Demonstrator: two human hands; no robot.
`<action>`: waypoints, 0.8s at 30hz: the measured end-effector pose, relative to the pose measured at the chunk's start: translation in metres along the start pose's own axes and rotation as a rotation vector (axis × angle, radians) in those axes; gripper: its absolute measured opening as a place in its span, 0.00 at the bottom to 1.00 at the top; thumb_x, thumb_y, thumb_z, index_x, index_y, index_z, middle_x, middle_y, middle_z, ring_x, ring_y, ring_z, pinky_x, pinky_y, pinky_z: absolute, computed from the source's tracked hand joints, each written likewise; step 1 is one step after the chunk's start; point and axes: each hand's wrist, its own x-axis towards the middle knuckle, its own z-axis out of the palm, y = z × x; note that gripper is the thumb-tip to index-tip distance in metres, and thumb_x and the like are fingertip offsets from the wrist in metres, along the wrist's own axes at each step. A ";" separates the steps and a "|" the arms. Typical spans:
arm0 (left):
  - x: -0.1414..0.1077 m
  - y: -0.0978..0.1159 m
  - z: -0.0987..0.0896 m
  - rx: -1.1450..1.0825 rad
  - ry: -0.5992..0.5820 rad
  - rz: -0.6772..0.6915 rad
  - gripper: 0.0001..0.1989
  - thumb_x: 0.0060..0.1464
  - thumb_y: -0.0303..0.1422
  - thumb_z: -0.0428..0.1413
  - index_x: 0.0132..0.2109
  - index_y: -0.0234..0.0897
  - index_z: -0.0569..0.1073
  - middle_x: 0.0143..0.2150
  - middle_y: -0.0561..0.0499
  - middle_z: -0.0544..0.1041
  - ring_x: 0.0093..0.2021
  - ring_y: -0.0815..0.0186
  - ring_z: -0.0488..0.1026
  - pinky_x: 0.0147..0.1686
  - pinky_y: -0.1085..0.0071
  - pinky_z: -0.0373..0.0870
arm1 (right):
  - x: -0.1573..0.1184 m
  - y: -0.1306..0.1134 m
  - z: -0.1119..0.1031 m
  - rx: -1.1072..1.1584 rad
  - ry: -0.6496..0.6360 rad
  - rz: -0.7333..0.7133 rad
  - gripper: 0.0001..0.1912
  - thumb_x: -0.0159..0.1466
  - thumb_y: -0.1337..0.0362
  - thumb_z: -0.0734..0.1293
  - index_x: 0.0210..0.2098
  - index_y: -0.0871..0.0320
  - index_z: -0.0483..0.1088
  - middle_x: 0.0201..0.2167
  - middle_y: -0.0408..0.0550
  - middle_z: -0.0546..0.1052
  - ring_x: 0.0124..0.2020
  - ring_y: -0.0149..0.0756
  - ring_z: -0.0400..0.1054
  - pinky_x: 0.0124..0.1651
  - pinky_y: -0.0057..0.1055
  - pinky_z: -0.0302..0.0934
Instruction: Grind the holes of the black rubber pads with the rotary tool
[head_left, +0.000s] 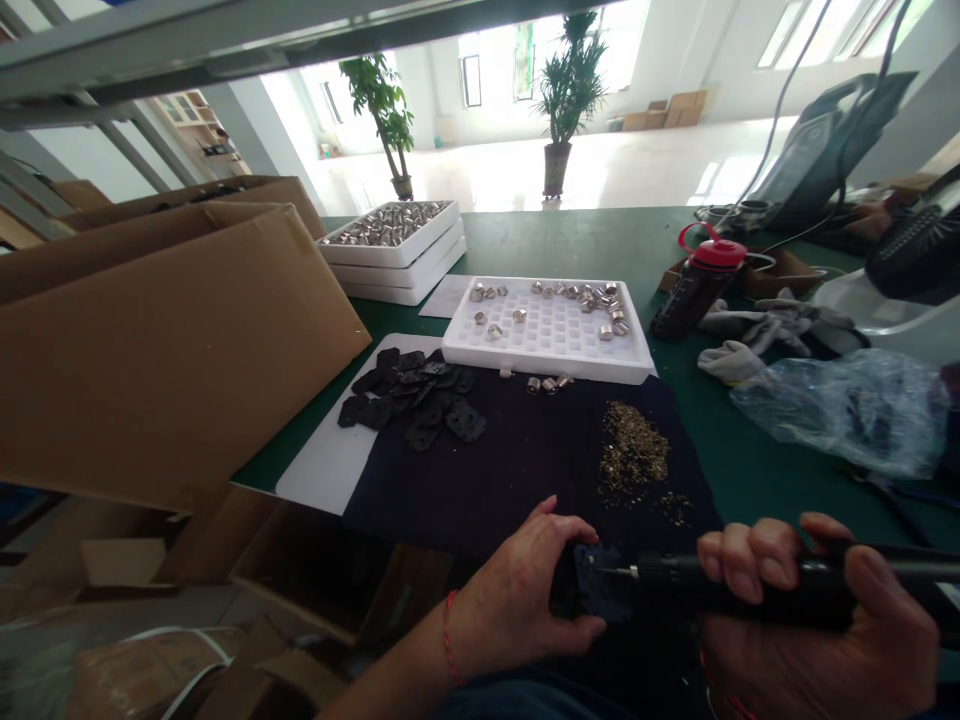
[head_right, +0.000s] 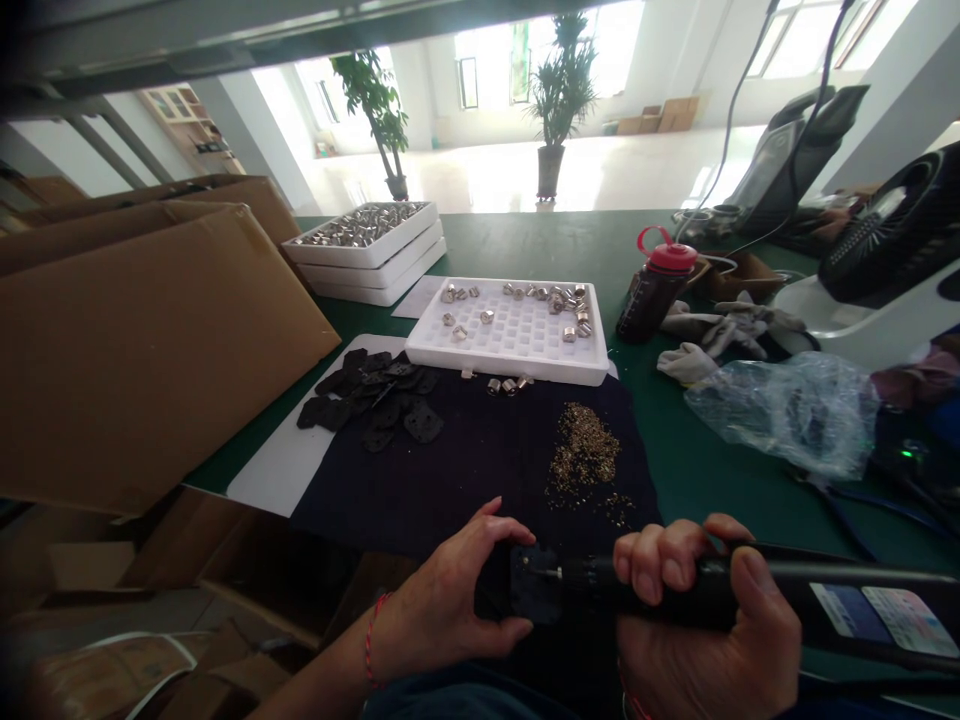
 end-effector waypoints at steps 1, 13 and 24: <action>0.000 0.000 0.001 0.002 0.002 0.000 0.33 0.56 0.32 0.73 0.65 0.38 0.70 0.60 0.45 0.84 0.60 0.53 0.85 0.84 0.42 0.59 | 0.000 0.000 0.001 -0.006 -0.007 -0.006 0.16 0.58 0.52 0.82 0.35 0.54 0.77 0.20 0.36 0.64 0.17 0.31 0.56 0.21 0.30 0.64; -0.002 -0.007 0.007 0.031 0.028 0.031 0.34 0.55 0.33 0.73 0.65 0.38 0.70 0.59 0.44 0.84 0.59 0.52 0.85 0.83 0.41 0.60 | -0.019 -0.006 0.038 -0.160 -0.298 -0.134 0.10 0.68 0.59 0.80 0.38 0.53 0.77 0.21 0.37 0.69 0.18 0.31 0.62 0.22 0.27 0.68; 0.000 -0.014 0.012 0.018 0.015 0.038 0.38 0.52 0.33 0.77 0.66 0.38 0.70 0.61 0.40 0.84 0.61 0.47 0.85 0.82 0.38 0.60 | -0.031 0.010 0.041 -0.452 -0.432 -0.119 0.19 0.67 0.57 0.84 0.37 0.53 0.71 0.30 0.41 0.73 0.29 0.36 0.69 0.31 0.33 0.70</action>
